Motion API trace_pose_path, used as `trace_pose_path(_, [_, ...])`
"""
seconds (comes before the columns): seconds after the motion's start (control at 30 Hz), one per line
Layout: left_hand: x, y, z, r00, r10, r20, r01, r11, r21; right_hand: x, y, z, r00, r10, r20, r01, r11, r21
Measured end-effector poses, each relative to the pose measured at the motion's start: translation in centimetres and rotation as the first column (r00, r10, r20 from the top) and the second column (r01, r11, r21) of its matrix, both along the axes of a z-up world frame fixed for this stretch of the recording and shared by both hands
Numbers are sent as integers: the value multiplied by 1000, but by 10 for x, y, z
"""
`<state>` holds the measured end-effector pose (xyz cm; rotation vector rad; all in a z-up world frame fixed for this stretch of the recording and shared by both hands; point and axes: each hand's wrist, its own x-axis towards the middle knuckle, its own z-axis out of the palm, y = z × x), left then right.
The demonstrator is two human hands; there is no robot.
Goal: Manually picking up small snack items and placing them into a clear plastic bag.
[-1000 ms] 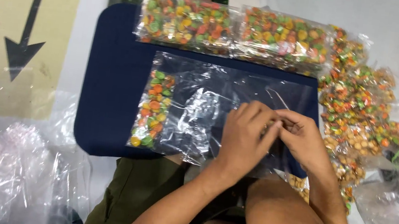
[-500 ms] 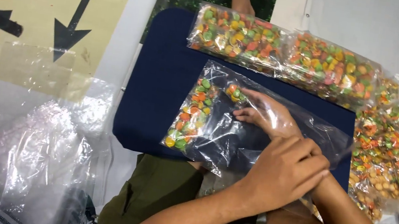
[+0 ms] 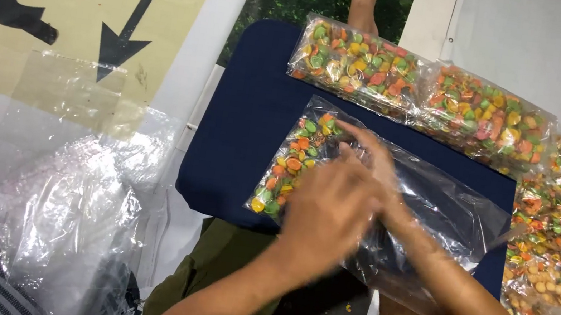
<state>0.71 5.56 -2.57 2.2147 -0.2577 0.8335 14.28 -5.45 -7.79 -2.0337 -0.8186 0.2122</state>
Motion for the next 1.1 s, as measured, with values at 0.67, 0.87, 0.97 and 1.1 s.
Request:
trace_pose_path(0.67, [4,52,-49,963,137,-232,-79,966,245,-13,-3,-11,955,27,-297,78,939,336])
trace_pose_path(0.87, [1,55,-50,966,120,-229,-57,962,266,2,-5,-26,963,106,-247,-35,961,274])
trace_pose_path(0.97, [-4,58,-44,960,93,-265,-17,961,276,0,-3,-23,972,109,-208,-60,972,229])
trace_pose_path(1.1, [0,64,-32,946,53,-321,32,967,253,12,-7,-41,967,130,-218,-76,967,242])
